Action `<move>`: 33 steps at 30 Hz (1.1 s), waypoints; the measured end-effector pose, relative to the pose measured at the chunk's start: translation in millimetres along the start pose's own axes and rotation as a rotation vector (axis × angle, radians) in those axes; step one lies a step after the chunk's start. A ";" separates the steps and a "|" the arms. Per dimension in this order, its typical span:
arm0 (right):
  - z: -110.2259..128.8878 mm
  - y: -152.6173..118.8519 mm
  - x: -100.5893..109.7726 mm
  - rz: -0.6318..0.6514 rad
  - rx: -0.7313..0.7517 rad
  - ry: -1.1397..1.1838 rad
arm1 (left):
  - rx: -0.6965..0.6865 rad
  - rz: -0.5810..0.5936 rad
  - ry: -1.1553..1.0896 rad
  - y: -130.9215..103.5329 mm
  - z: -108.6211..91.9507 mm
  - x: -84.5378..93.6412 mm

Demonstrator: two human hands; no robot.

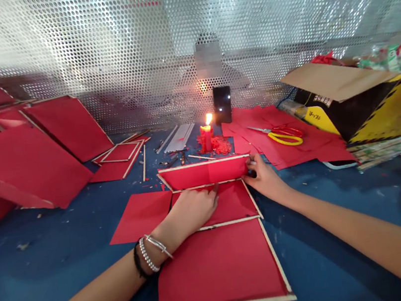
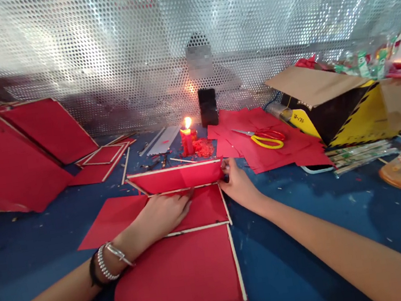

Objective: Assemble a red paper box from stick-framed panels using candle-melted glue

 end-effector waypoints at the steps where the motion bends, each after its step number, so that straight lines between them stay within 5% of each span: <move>1: 0.5 0.0 -0.5 0.004 -0.002 0.005 | 0.000 -0.001 -0.003 0.4 -0.1 -0.3; 27: -6.1 0.1 -2.1 0.014 -0.010 0.022 | -0.031 -0.001 -0.019 -1.6 1.0 -4.5; 30: -4.8 -0.4 -0.2 0.000 -0.006 0.042 | -0.074 -0.032 -0.063 -7.1 3.3 13.9; 33: 0.6 -1.2 -1.0 0.016 0.020 0.047 | -0.061 -0.262 -0.055 -15.7 15.4 59.2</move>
Point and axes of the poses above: each hand's wrist, its own y-axis towards the middle knuckle, its own x-axis out of the back of the hand, z = x × y, the point moved 10 cm from there along y, towards the middle knuckle, and after that the axes turned 5 degrees about -y, right-handed, at the moved point
